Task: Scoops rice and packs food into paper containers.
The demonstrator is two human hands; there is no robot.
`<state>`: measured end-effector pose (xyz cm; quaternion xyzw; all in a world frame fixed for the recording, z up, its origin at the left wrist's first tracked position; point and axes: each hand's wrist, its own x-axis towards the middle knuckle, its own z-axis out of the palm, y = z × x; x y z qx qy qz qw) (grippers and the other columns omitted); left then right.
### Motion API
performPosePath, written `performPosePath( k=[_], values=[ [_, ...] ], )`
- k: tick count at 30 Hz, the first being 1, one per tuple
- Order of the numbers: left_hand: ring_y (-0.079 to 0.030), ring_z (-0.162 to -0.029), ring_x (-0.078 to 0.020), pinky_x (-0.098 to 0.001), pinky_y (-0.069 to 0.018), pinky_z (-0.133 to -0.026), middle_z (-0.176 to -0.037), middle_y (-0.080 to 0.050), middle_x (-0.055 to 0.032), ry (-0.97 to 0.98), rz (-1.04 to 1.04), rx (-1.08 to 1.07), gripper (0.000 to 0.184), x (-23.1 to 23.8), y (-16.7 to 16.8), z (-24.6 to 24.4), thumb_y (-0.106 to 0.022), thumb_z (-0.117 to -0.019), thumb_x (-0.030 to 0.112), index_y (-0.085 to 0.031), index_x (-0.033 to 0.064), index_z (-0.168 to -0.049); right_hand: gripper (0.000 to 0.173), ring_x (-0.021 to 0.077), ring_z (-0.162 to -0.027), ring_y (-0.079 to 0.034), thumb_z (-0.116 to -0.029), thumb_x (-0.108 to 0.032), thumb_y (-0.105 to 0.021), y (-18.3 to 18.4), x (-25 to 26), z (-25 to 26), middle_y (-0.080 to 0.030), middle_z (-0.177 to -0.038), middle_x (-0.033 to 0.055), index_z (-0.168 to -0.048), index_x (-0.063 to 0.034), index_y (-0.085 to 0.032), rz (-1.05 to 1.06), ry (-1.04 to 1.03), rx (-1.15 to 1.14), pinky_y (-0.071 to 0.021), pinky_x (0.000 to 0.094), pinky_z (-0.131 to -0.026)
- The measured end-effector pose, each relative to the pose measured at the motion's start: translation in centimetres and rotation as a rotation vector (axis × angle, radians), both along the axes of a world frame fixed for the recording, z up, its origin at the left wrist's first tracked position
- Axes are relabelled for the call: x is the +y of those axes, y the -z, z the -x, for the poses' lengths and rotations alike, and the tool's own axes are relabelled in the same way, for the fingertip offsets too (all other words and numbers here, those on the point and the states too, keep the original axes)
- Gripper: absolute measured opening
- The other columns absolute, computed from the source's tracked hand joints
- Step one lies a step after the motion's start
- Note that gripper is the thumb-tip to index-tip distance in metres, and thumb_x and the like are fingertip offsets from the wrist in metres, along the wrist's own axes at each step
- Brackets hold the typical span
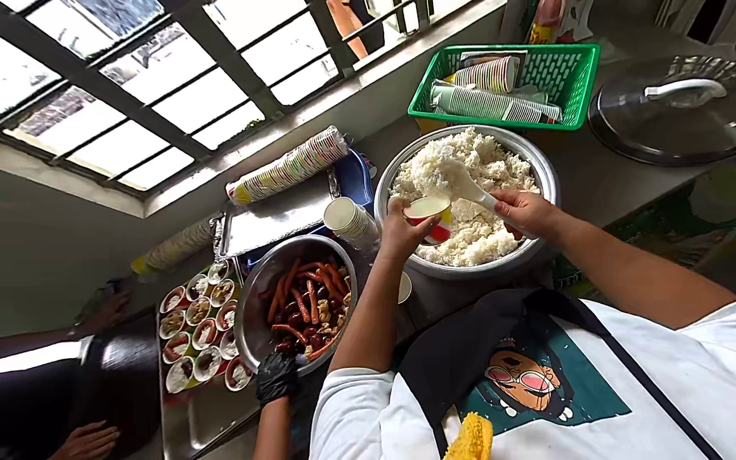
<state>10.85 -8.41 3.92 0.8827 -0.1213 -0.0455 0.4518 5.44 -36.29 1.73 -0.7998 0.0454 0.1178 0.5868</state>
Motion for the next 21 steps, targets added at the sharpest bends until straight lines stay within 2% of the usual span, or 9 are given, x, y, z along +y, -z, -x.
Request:
performPosePath(
  k=[2, 4, 5, 7, 10, 11, 13, 17, 21],
  values=[
    [-0.066, -0.096, -0.0267, -0.0449, -0.0558, -0.086, -0.116, -0.062, -0.0228, -0.042, 0.282, 0.072, 0.096, -1.6, 1.3, -0.5, -0.085, -0.0807, 0.024, -0.027, 0.0047, -0.153, 0.044, 0.0156, -0.05, -0.053, -0.1092, -0.032, -0.05, 0.9, 0.4, 0.7, -0.063, -0.076, 0.0107, -0.15, -0.0152, -0.052, 0.045, 0.037, -0.043, -0.0503, 0.0361, -0.05],
    [-0.064, -0.11, -0.029, -0.047, -0.0553, -0.092, -0.131, -0.056, -0.0261, -0.073, 0.496, 0.169, 0.102, -2.6, 2.1, -0.5, -0.083, -0.0817, 0.019, -0.016, 0.0122, -0.16, 0.044, 0.0165, -0.051, -0.053, -0.1096, -0.03, -0.049, 0.9, 0.4, 1.4, -0.062, -0.075, 0.0106, -0.15, -0.014, -0.052, 0.098, 0.041, -0.057, -0.0504, 0.0374, -0.052],
    [-0.063, -0.111, -0.0294, -0.0481, -0.0551, -0.093, -0.135, -0.054, -0.0267, -0.079, 0.57, 0.214, 0.102, -3.0, 2.3, -0.4, -0.08, -0.0842, 0.018, -0.013, 0.0146, -0.161, 0.044, 0.0174, -0.053, -0.054, -0.1099, -0.03, -0.049, 0.8, 0.3, 1.7, -0.063, -0.077, 0.0114, -0.15, -0.0135, -0.052, 0.132, 0.032, -0.07, -0.0507, 0.0386, -0.054],
    [-0.066, -0.102, -0.0253, -0.0458, -0.0569, -0.088, -0.128, -0.057, -0.0235, -0.074, 0.631, 0.254, 0.098, -3.3, 2.5, -0.4, -0.074, -0.0887, 0.019, -0.009, 0.0157, -0.162, 0.042, 0.0224, -0.061, -0.059, -0.1101, -0.03, -0.048, 0.6, 0.0, 2.2, -0.067, -0.084, 0.0139, -0.149, -0.0149, -0.054, 0.259, 0.013, -0.13, -0.0534, 0.0452, -0.062],
    [-0.067, -0.094, -0.0211, -0.042, -0.0572, -0.085, -0.12, -0.061, -0.0208, -0.078, 0.637, 0.269, 0.092, -3.4, 2.3, -0.7, -0.071, -0.0922, 0.017, -0.009, 0.0141, -0.161, 0.043, 0.0413, -0.094, -0.072, -0.1098, -0.029, -0.049, 0.3, -0.4, 2.6, -0.074, -0.106, 0.0221, -0.15, -0.016, -0.054, 0.494, -0.025, -0.235, -0.0524, 0.0647, -0.086],
    [-0.067, -0.094, -0.0214, -0.0421, -0.0575, -0.085, -0.12, -0.061, -0.0211, -0.076, 0.626, 0.271, 0.094, -3.4, 2.3, -0.9, -0.071, -0.0918, 0.017, -0.008, 0.0142, -0.161, 0.044, 0.0448, -0.098, -0.072, -0.1096, -0.029, -0.049, 0.4, -0.5, 2.7, -0.074, -0.108, 0.0232, -0.151, -0.0165, -0.052, 0.565, -0.038, -0.266, -0.0516, 0.0671, -0.088],
    [-0.068, -0.093, -0.0242, -0.0445, -0.0579, -0.084, -0.12, -0.062, -0.0228, -0.079, 0.598, 0.278, 0.097, -3.5, 2.2, -1.2, -0.073, -0.0908, 0.016, -0.007, 0.015, -0.162, 0.045, 0.0469, -0.098, -0.072, -0.1096, -0.029, -0.048, 0.7, -0.5, 2.9, -0.074, -0.108, 0.0236, -0.152, -0.017, -0.051, 0.7, -0.056, -0.329, -0.0529, 0.0675, -0.084],
    [-0.069, -0.092, -0.0255, -0.0447, -0.0586, -0.082, -0.119, -0.063, -0.0238, -0.125, 0.564, 0.293, 0.101, -4.0, 1.4, -1.4, -0.076, -0.0902, 0.016, -0.005, 0.0169, -0.163, 0.043, 0.0455, -0.084, -0.073, -0.1083, -0.025, -0.05, 0.9, 0.5, 3.5, -0.074, -0.098, 0.0228, -0.15, -0.0152, -0.055, 0.891, -0.034, -0.477, -0.0562, 0.0613, -0.067],
    [-0.068, -0.099, -0.0308, -0.0494, -0.0585, -0.082, -0.127, -0.06, -0.0257, -0.184, 0.533, 0.312, 0.104, -4.0, 0.8, -1.7, -0.078, -0.0896, 0.019, -0.006, 0.0214, -0.164, 0.047, 0.0453, -0.084, -0.072, -0.1073, -0.015, -0.047, 0.2, 1.6, 4.0, -0.073, -0.097, 0.0236, -0.154, -0.0136, -0.049, 0.951, -0.089, -0.439, -0.0562, 0.0591, -0.069]
  ],
)
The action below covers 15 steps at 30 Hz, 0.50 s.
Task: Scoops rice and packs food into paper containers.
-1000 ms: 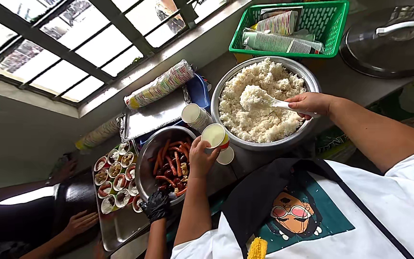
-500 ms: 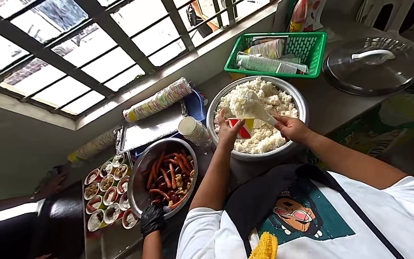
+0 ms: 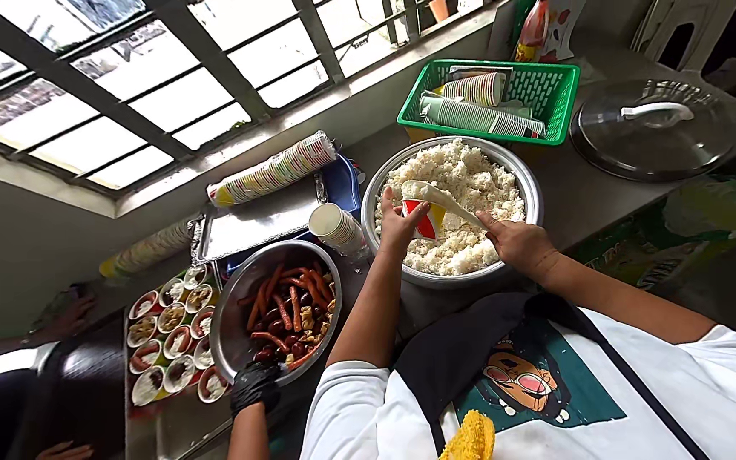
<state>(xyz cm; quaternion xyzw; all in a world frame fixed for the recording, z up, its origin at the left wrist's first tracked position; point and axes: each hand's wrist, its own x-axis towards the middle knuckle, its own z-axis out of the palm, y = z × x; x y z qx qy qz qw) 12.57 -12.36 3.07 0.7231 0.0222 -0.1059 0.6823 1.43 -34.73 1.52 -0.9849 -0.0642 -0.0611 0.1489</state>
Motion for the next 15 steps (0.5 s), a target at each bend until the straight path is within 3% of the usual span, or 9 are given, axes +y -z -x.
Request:
performPosePath(
  k=[4, 7, 12, 15],
  values=[
    [-0.068, -0.098, -0.0333, -0.0518, -0.0588, -0.081, -0.126, -0.06, -0.0267, -0.01, -0.025, 0.014, 0.104, 0.0, -0.2, -0.5, -0.08, -0.0885, 0.018, -0.008, 0.0214, -0.163, 0.054, 0.0448, -0.099, -0.07, -0.106, -0.007, -0.045, -0.8, 0.6, 0.3, -0.071, -0.109, 0.0247, -0.159, -0.0113, -0.039, 0.021, -0.03, 0.155, -0.0559, 0.0574, -0.083],
    [-0.068, -0.096, -0.0308, -0.0497, -0.0584, -0.083, -0.122, -0.062, -0.0252, 0.007, -0.046, 0.018, 0.105, 0.0, -0.3, -0.8, -0.081, -0.0875, 0.017, -0.008, 0.02, -0.163, 0.056, 0.0446, -0.103, -0.069, -0.1084, -0.011, -0.041, -1.2, 0.5, 0.4, -0.069, -0.115, 0.0249, -0.163, -0.013, -0.029, 0.028, -0.062, 0.298, -0.0547, 0.0574, -0.087],
    [-0.069, -0.096, -0.0339, -0.0524, -0.0591, -0.078, -0.123, -0.063, -0.0258, 0.017, -0.038, 0.089, 0.102, 0.2, -0.1, -1.2, -0.081, -0.0883, 0.018, -0.011, 0.0222, -0.163, 0.056, 0.043, -0.101, -0.07, -0.1086, -0.011, -0.041, -1.5, -0.7, 1.5, -0.07, -0.111, 0.0244, -0.163, -0.0135, -0.03, 0.036, -0.086, 0.341, -0.0553, 0.0567, -0.086],
    [-0.069, -0.098, -0.0332, -0.0515, -0.0591, -0.081, -0.125, -0.062, -0.0259, 0.0, -0.016, 0.088, 0.101, 0.8, 0.4, -1.6, -0.08, -0.0889, 0.019, -0.012, 0.0208, -0.163, 0.056, 0.0443, -0.102, -0.069, -0.1084, -0.011, -0.04, -1.8, -1.6, 2.4, -0.07, -0.113, 0.0253, -0.163, -0.015, -0.03, 0.055, -0.068, 0.367, -0.0545, 0.0581, -0.086]
  ],
)
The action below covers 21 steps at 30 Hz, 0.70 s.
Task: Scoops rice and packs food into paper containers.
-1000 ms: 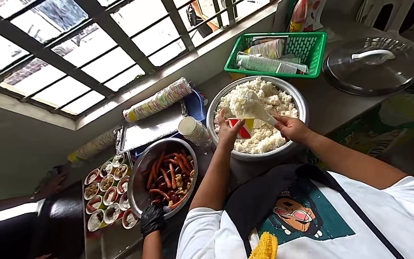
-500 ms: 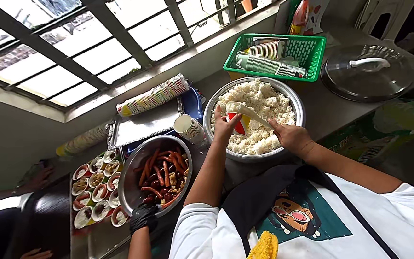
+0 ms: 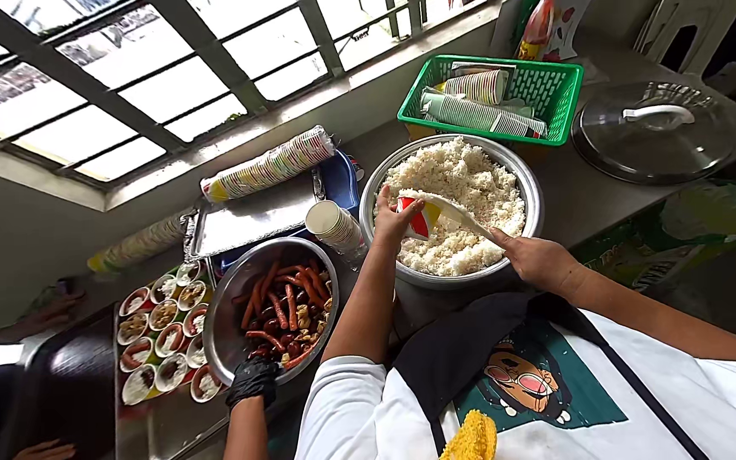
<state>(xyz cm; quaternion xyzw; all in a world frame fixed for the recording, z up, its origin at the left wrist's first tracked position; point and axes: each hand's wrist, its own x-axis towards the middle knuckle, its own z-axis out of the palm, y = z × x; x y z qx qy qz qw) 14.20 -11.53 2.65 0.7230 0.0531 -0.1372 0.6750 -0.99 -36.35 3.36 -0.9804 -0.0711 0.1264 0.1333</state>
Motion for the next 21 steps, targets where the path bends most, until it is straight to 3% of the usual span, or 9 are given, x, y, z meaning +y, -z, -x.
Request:
performPosePath(
  k=[2, 5, 9, 13, 16, 21],
  values=[
    [-0.067, -0.105, -0.0323, -0.0507, -0.0574, -0.087, -0.13, -0.06, -0.0254, 0.008, -0.034, -0.063, 0.104, 0.1, 0.4, -0.2, -0.082, -0.0867, 0.018, -0.012, 0.0178, -0.163, 0.054, 0.0448, -0.102, -0.07, -0.1086, -0.011, -0.041, 0.1, -0.4, 0.4, -0.071, -0.114, 0.0249, -0.162, -0.0153, -0.034, 0.014, 0.008, -0.045, -0.0551, 0.0583, -0.085],
    [-0.061, -0.119, -0.0341, -0.0512, -0.052, -0.1, -0.14, -0.053, -0.0269, 0.064, -0.253, -0.282, 0.114, -0.3, 0.8, 0.5, -0.087, -0.08, 0.024, -0.011, 0.0087, -0.163, 0.051, 0.0447, -0.1, -0.07, -0.1082, -0.01, -0.043, 0.0, -0.6, 0.4, -0.072, -0.11, 0.0245, -0.159, -0.0139, -0.041, 0.021, 0.025, -0.133, -0.0561, 0.0567, -0.083],
    [-0.059, -0.127, -0.0363, -0.0485, -0.0487, -0.108, -0.141, -0.053, -0.0312, 0.051, -0.443, -0.656, 0.129, -0.6, 1.9, 1.8, -0.094, -0.0702, 0.025, -0.007, -0.0029, -0.161, 0.05, 0.0455, -0.098, -0.07, -0.1067, -0.007, -0.045, -1.0, -0.9, 0.3, -0.071, -0.106, 0.0246, -0.156, -0.0152, -0.047, 0.015, 0.061, -0.216, -0.0567, 0.058, -0.079],
    [-0.053, -0.131, -0.0449, -0.0514, -0.0458, -0.109, -0.145, -0.046, -0.0379, -0.019, -0.498, -0.84, 0.129, -0.1, 3.1, 1.9, -0.095, -0.0661, 0.026, -0.012, -0.0097, -0.158, 0.052, 0.0457, -0.085, -0.07, -0.0986, 0.002, -0.053, -0.7, -1.3, 0.3, -0.069, -0.094, 0.0243, -0.147, -0.0159, -0.058, 0.001, 0.002, -0.498, -0.0565, 0.0562, -0.065],
    [-0.052, -0.131, -0.0477, -0.0533, -0.0465, -0.107, -0.146, -0.043, -0.0395, -0.057, -0.463, -0.878, 0.129, 0.1, 3.3, 2.0, -0.094, -0.0627, 0.02, -0.013, -0.0098, -0.158, 0.057, 0.0476, -0.088, -0.068, -0.0948, 0.005, -0.057, 0.5, -1.2, -0.1, -0.068, -0.097, 0.0259, -0.145, -0.0218, -0.061, 0.001, -0.061, -0.554, -0.0547, 0.0584, -0.07],
    [-0.057, -0.12, -0.0483, -0.0543, -0.0487, -0.102, -0.144, -0.042, -0.0417, -0.095, -0.496, -1.089, 0.124, 2.5, 5.0, 2.8, -0.095, -0.0642, 0.028, -0.02, -0.0105, -0.155, 0.057, 0.0487, -0.091, -0.068, -0.0943, 0.006, -0.058, 1.4, -2.5, -0.8, -0.069, -0.101, 0.0273, -0.144, -0.0228, -0.062, 0.011, -0.081, -0.524, -0.0549, 0.0595, -0.071]
  ],
)
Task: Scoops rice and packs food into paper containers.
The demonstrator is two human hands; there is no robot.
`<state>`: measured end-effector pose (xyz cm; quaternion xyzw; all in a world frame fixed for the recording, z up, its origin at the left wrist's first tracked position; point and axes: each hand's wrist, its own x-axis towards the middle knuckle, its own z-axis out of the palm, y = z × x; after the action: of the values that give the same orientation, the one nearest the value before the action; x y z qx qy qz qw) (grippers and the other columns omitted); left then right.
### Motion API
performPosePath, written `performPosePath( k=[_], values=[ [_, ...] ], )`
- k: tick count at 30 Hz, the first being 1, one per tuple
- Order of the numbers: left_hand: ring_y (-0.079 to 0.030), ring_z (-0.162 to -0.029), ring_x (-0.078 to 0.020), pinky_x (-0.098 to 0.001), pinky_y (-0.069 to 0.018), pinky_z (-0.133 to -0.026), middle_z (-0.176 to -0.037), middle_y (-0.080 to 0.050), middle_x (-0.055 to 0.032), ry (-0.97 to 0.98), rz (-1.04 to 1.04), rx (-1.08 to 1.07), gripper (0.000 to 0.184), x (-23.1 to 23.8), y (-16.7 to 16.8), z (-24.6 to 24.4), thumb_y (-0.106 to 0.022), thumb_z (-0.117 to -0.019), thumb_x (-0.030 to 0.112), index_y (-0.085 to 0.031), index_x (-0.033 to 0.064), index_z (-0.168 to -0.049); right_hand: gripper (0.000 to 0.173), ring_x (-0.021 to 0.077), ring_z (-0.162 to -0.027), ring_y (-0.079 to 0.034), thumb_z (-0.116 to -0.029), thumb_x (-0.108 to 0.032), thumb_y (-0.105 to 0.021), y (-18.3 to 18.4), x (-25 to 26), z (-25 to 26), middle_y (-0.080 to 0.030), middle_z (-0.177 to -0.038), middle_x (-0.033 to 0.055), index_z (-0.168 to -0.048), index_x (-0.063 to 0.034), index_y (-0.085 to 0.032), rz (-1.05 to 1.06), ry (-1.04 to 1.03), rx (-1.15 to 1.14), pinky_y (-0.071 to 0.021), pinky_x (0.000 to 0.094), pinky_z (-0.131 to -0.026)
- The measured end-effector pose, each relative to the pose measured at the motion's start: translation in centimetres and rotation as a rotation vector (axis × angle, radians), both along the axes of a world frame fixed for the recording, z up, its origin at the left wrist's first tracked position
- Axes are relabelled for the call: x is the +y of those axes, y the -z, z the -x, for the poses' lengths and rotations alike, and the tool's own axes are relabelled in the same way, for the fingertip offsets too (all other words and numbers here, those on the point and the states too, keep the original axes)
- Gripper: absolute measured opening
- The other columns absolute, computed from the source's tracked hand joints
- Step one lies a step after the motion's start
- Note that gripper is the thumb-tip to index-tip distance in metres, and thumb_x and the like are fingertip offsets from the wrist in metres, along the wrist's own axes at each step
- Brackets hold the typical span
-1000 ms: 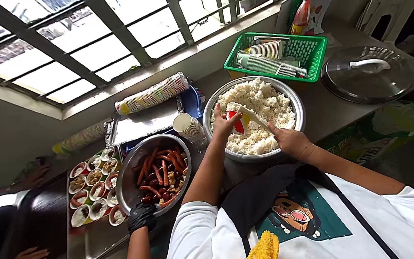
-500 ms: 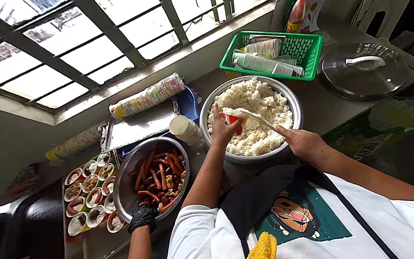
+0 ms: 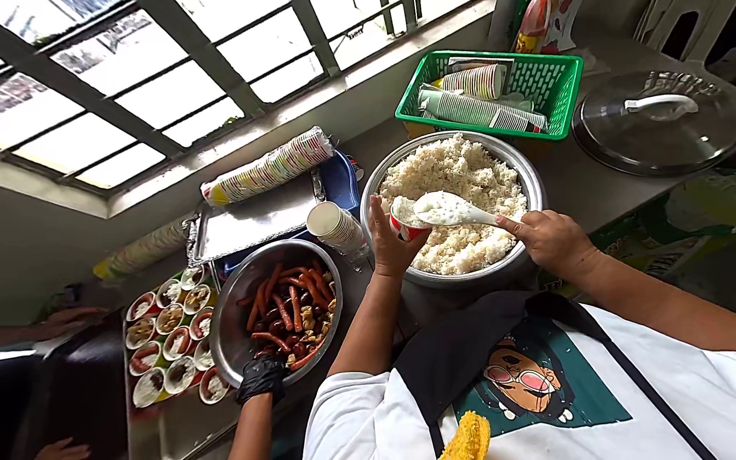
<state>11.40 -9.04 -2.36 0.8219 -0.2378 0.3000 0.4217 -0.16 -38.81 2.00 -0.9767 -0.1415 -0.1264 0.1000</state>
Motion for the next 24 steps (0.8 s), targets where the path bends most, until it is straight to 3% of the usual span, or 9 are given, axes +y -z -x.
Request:
performPosePath(
  k=[3, 7, 10, 12, 15, 18, 21, 24],
  values=[
    [-0.055, -0.125, -0.0467, -0.0539, -0.0438, -0.108, -0.143, -0.043, -0.0411, -0.017, 0.029, -0.121, 0.125, 1.5, 1.9, 0.6, -0.095, -0.0616, 0.031, -0.021, -0.0053, -0.156, 0.053, 0.0498, -0.095, -0.068, -0.0961, 0.003, -0.058, -0.9, 0.4, -0.6, -0.069, -0.104, 0.0279, -0.142, -0.0214, -0.063, -0.06, -0.03, -0.01, -0.0544, 0.0621, -0.075],
    [-0.053, -0.129, -0.0384, -0.0484, -0.0421, -0.111, -0.147, -0.04, -0.0355, -0.007, 0.074, -0.202, 0.124, 2.6, 4.3, 1.2, -0.093, -0.0668, 0.036, -0.016, 0.0115, -0.16, 0.055, 0.0502, -0.096, -0.067, -0.0958, 0.003, -0.057, -0.8, 3.0, -1.9, -0.068, -0.104, 0.0283, -0.143, -0.0242, -0.062, -0.059, -0.108, 0.058, -0.0546, 0.0635, -0.076],
    [-0.058, -0.121, -0.0369, -0.0443, -0.0468, -0.106, -0.143, -0.042, -0.0381, -0.085, 0.109, -0.142, 0.123, 3.2, 5.9, 1.7, -0.092, -0.0664, 0.03, -0.016, 0.0, -0.158, 0.067, 0.0472, -0.095, -0.066, -0.0932, 0.005, -0.06, 0.1, 4.5, -2.0, -0.067, -0.105, 0.0268, -0.15, -0.0307, -0.055, 0.109, -0.14, 0.261, -0.0532, 0.0584, -0.073],
    [-0.055, -0.127, -0.0391, -0.0437, -0.0449, -0.109, -0.146, -0.039, -0.0413, -0.082, 0.129, -0.086, 0.124, 3.3, 6.5, 2.1, -0.091, -0.0665, 0.025, -0.013, -0.0072, -0.157, 0.066, 0.0478, -0.093, -0.067, -0.0932, 0.006, -0.059, 0.1, 4.3, -2.1, -0.067, -0.103, 0.0269, -0.149, -0.0292, -0.056, 0.107, -0.164, 0.252, -0.0537, 0.0586, -0.071],
    [-0.059, -0.128, -0.037, -0.0435, -0.047, -0.111, -0.14, -0.051, -0.0379, -0.033, 0.16, 0.0, 0.122, 3.0, 6.4, 2.6, -0.092, -0.0665, 0.019, -0.015, -0.0125, -0.155, 0.055, 0.0484, -0.092, -0.068, -0.0969, 0.003, -0.056, -1.3, 3.3, -1.9, -0.069, -0.101, 0.0267, -0.145, -0.024, -0.061, -0.002, -0.162, 0.134, -0.055, 0.0611, -0.074],
    [-0.065, -0.121, -0.0321, -0.0425, -0.0502, -0.107, -0.133, -0.058, -0.0346, -0.098, 0.21, 0.112, 0.12, 2.4, 5.7, 3.4, -0.092, -0.0676, 0.014, -0.014, -0.0126, -0.156, 0.05, 0.0476, -0.088, -0.068, -0.0968, 0.0, -0.057, -1.1, 2.5, -1.0, -0.068, -0.097, 0.0261, -0.142, -0.0204, -0.063, -0.071, -0.164, -0.045, -0.0548, 0.0597, -0.07],
    [-0.061, -0.124, -0.0229, -0.036, -0.0488, -0.108, -0.139, -0.054, -0.03, -0.149, 0.378, 0.272, 0.115, 1.6, 4.5, 4.3, -0.087, -0.0745, 0.013, -0.011, -0.0069, -0.159, 0.057, 0.0482, -0.083, -0.067, -0.0912, 0.004, -0.059, 2.2, 2.2, -0.4, -0.066, -0.094, 0.0269, -0.141, -0.0225, -0.064, -0.049, -0.2, -0.057, -0.0537, 0.0605, -0.066],
    [-0.061, -0.125, -0.0206, -0.0361, -0.0499, -0.107, -0.144, -0.052, -0.0254, -0.135, 0.524, 0.379, 0.11, 1.6, 4.1, 4.5, -0.085, -0.0788, 0.013, -0.013, -0.0005, -0.161, 0.062, 0.0511, -0.09, -0.067, -0.09, 0.008, -0.059, 3.5, 2.2, -0.4, -0.067, -0.101, 0.0299, -0.143, -0.0248, -0.063, -0.025, -0.118, -0.002, -0.0529, 0.063, -0.072]
  ],
)
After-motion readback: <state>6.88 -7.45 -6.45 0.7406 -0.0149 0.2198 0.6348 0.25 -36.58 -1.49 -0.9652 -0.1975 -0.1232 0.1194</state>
